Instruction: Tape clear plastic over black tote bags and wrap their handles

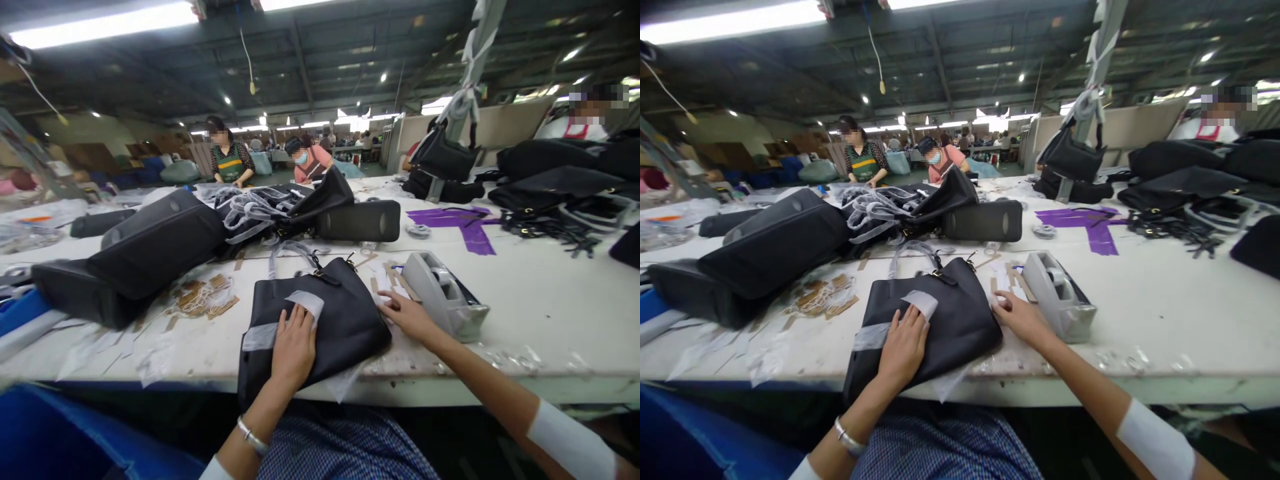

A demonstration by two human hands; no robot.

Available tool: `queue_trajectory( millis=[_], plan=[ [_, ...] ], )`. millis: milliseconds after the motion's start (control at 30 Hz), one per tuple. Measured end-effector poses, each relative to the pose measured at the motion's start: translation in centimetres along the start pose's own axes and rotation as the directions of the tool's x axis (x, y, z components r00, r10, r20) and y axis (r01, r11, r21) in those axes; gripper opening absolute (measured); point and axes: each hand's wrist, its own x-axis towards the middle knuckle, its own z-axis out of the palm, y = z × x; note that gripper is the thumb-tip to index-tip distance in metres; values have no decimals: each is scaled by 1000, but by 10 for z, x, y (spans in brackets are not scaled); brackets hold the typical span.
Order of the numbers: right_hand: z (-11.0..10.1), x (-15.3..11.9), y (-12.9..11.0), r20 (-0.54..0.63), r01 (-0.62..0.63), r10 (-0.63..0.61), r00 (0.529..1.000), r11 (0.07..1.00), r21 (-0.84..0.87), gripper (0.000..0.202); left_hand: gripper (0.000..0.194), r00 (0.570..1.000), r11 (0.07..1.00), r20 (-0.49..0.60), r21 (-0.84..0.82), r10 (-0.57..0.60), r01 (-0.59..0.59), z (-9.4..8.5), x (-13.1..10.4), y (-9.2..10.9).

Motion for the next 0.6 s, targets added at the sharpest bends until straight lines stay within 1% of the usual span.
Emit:
queue_trajectory(
  millis=[33, 67, 100, 133, 167, 200, 233, 267, 300, 333, 367, 400, 433, 467, 500, 533, 567, 600],
  plan=[
    [0, 4, -6, 34, -50, 48, 998, 997, 59, 39, 36, 1000, 1000, -6, 5, 3, -3, 1, 0, -1],
    [-3, 8, -12, 74, -118, 108, 991, 980, 158, 37, 36, 1000, 1000, -13, 7, 5, -5, 1, -1, -1],
    [-8, 11, -19, 121, -194, 165, 979, 937, 291, 35, 36, 1000, 1000, -18, 7, 7, -7, 2, -1, -2],
    [-16, 13, -26, 170, -268, 215, 962, 861, 432, 31, 36, 1000, 1000, -24, 7, 8, -8, 2, -2, -2],
    [-27, 16, -33, 219, -328, 246, 944, 763, 557, 27, 36, 1000, 1000, -26, 10, 11, -11, 3, -2, -2],
    [-39, 18, -39, 274, -371, 251, 928, 661, 652, 24, 37, 1000, 1000, -26, 17, 15, -15, 3, -2, -2],
    [-54, 20, -45, 324, -401, 238, 916, 575, 713, 21, 37, 999, 999, -26, 27, 18, -18, 4, -3, -2],
    [-70, 21, -50, 352, -413, 216, 911, 508, 756, 19, 38, 999, 999, -26, 36, 21, -20, 4, -3, -2],
    [-86, 22, -55, 356, -401, 185, 916, 455, 795, 18, 38, 999, 999, -28, 44, 21, -20, 4, -3, -2],
    [-101, 22, -59, 319, -353, 151, 936, 405, 843, 15, 39, 999, 999, -29, 49, 20, -18, 3, -3, -2],
    [-113, 21, -62, 230, -257, 119, 966, 356, 899, 13, 39, 999, 999, -30, 48, 18, -17, 3, -3, -2],
    [-123, 19, -62, 95, -123, 103, 990, 315, 941, 10, 39, 999, 999, -31, 45, 16, -14, 3, -3, -1],
    [-127, 15, -61, -62, 28, 109, 992, 291, 956, 8, 38, 999, 999, -32, 40, 13, -12, 3, -3, -1],
    [-127, 10, -57, -199, 153, 138, 970, 291, 945, 8, 38, 999, 999, -34, 34, 11, -10, 2, -3, -1],
    [-121, 4, -51, -288, 221, 185, 940, 314, 924, 8, 37, 999, 1000, -35, 29, 9, -8, 3, -3, -1],
    [-110, -4, -44, -341, 241, 251, 906, 359, 902, 11, 37, 999, 1000, -37, 25, 7, -7, 3, -3, -2],
    [-95, -14, -36, -313, 171, 330, 891, 395, 903, 15, 37, 999, 1000, -41, 22, 6, -5, 3, -3, -2],
    [-77, -23, -28, -242, 74, 382, 892, 404, 912, 18, 37, 999, 1000, -44, 20, 5, -4, 4, -3, -2]
  ],
)
